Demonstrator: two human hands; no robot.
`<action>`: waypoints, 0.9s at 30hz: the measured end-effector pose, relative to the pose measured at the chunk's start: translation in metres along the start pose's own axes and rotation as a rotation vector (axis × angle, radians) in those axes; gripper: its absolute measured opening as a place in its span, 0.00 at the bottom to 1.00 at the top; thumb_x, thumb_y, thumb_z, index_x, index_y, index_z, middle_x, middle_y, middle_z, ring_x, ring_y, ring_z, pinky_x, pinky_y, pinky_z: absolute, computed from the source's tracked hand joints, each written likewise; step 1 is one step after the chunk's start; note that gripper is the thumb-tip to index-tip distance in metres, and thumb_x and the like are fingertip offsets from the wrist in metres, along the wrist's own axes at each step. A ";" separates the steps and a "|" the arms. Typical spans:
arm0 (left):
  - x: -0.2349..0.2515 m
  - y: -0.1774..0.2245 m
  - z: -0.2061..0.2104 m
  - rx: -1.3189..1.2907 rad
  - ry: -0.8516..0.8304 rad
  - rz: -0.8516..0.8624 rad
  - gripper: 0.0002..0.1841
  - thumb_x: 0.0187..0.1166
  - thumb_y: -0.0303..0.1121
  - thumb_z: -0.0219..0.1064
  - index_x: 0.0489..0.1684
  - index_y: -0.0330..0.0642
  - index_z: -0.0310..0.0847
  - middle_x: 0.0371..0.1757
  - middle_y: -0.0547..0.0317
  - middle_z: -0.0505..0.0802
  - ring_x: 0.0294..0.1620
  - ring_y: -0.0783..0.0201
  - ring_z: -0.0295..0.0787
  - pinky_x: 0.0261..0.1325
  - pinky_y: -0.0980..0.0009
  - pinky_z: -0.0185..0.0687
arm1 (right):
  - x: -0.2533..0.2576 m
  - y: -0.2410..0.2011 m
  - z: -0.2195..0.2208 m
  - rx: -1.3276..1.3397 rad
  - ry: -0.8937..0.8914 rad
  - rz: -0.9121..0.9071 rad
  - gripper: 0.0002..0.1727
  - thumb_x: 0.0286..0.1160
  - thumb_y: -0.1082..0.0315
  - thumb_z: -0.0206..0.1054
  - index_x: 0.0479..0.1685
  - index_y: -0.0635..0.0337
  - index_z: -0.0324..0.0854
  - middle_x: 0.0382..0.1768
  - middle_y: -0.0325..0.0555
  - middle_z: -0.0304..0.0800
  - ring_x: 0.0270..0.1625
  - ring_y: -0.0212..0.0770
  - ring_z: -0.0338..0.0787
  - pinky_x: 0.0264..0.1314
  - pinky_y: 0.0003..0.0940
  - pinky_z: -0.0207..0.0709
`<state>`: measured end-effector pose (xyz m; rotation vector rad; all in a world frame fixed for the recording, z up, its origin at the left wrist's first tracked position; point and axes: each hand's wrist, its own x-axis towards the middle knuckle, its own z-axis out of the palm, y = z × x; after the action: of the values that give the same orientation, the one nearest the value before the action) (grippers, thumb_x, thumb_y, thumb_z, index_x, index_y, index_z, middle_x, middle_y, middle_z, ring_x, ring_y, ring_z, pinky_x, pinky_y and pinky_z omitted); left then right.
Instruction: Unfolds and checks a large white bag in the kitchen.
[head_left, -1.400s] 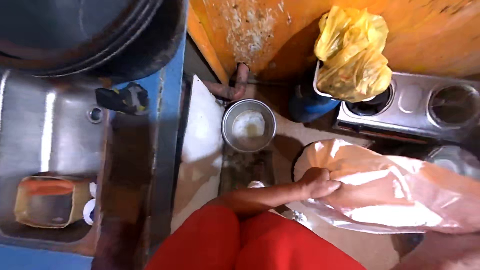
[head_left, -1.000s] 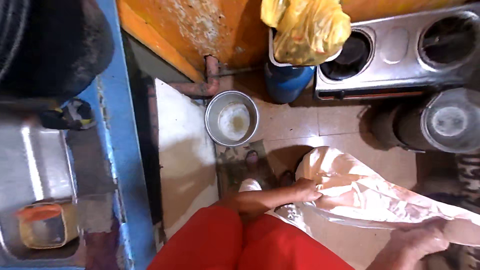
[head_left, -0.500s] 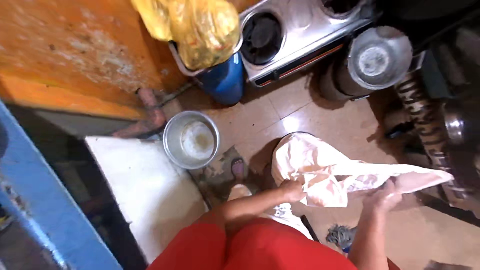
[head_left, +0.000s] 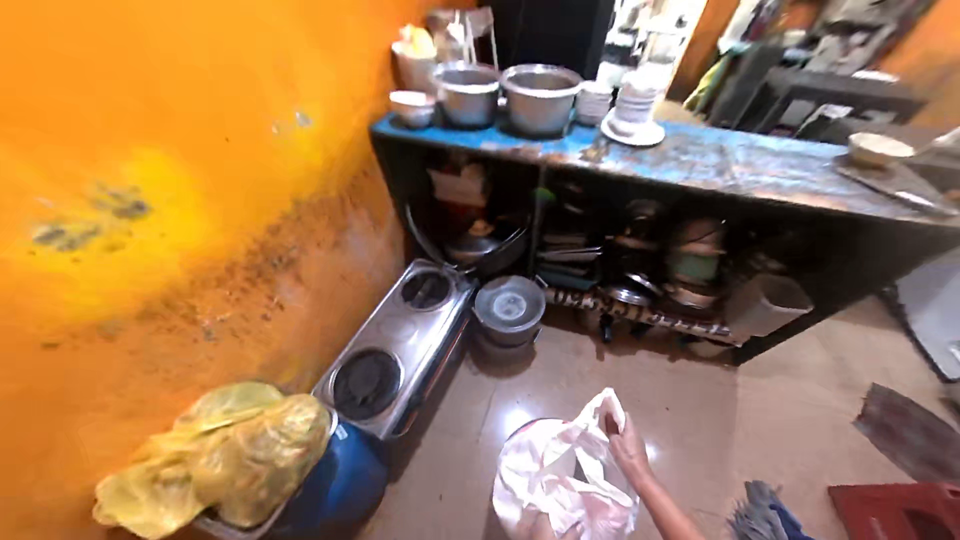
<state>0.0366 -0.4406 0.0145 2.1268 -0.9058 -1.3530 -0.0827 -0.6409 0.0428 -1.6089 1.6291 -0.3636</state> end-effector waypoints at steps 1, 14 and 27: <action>-0.004 -0.002 0.001 0.041 0.005 0.023 0.40 0.71 0.53 0.78 0.66 0.20 0.78 0.68 0.27 0.86 0.74 0.38 0.81 0.80 0.47 0.73 | -0.007 0.002 -0.004 -0.006 0.011 -0.019 0.29 0.77 0.74 0.65 0.79 0.72 0.71 0.73 0.70 0.80 0.77 0.64 0.79 0.83 0.58 0.69; -0.056 -0.008 -0.010 0.021 0.121 0.116 0.46 0.64 0.48 0.84 0.77 0.23 0.69 0.72 0.28 0.84 0.74 0.38 0.82 0.78 0.44 0.75 | -0.109 0.020 -0.030 -0.122 0.045 -0.111 0.34 0.67 0.61 0.80 0.76 0.60 0.81 0.77 0.69 0.74 0.79 0.68 0.74 0.82 0.60 0.68; -0.048 0.023 0.035 0.142 -0.047 0.531 0.71 0.50 0.47 0.91 0.92 0.22 0.38 0.91 0.20 0.53 0.90 0.31 0.59 0.89 0.47 0.61 | -0.121 0.042 -0.016 0.292 -0.502 -0.039 0.30 0.82 0.56 0.68 0.75 0.71 0.75 0.70 0.68 0.82 0.74 0.57 0.82 0.82 0.55 0.70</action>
<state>-0.0166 -0.4225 0.0449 1.7678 -1.4933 -1.0886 -0.1390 -0.5267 0.0639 -1.3730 1.1100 -0.1845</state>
